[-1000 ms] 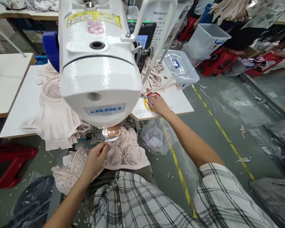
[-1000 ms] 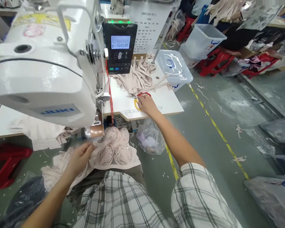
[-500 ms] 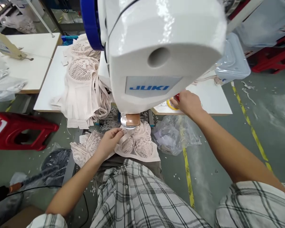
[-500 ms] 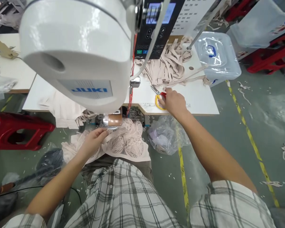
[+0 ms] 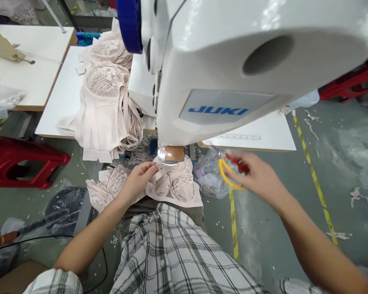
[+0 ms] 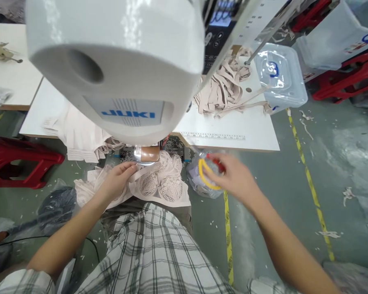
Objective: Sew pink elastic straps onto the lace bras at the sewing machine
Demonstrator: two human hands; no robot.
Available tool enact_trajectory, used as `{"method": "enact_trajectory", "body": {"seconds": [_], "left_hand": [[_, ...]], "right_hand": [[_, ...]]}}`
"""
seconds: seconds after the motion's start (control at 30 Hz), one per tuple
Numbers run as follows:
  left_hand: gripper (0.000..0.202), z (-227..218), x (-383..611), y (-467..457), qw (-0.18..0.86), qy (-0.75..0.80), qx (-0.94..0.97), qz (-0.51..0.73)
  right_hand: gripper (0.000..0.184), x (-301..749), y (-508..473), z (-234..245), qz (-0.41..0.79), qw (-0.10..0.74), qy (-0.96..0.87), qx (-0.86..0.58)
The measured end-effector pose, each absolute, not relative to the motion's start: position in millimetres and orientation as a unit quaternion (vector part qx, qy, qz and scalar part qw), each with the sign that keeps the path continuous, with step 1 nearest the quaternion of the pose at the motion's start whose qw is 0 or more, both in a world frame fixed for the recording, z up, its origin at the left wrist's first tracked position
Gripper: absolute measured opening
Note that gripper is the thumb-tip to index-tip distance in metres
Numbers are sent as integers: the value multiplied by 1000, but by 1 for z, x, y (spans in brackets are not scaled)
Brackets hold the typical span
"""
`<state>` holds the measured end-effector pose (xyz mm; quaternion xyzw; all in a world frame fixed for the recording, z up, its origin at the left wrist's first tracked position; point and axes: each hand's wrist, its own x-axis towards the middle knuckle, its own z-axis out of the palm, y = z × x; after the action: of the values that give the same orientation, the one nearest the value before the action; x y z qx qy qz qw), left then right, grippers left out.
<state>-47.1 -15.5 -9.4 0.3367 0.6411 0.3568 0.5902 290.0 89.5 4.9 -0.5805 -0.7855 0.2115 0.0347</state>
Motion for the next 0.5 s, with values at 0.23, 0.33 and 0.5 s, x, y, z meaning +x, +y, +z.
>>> {"method": "enact_trajectory", "body": {"seconds": [0.23, 0.33, 0.5], "left_hand": [[30, -5, -42, -16, 585, 630, 384, 338], [25, -3, -38, -18, 570, 627, 425, 319], [20, -1, -35, -18, 537, 633, 449, 331]], "right_hand": [[39, 223, -5, -23, 262, 205, -859, -389], [39, 201, -1, -34, 284, 232, -848, -382], [38, 198, 5, -39, 329, 220, -839, -374]]}}
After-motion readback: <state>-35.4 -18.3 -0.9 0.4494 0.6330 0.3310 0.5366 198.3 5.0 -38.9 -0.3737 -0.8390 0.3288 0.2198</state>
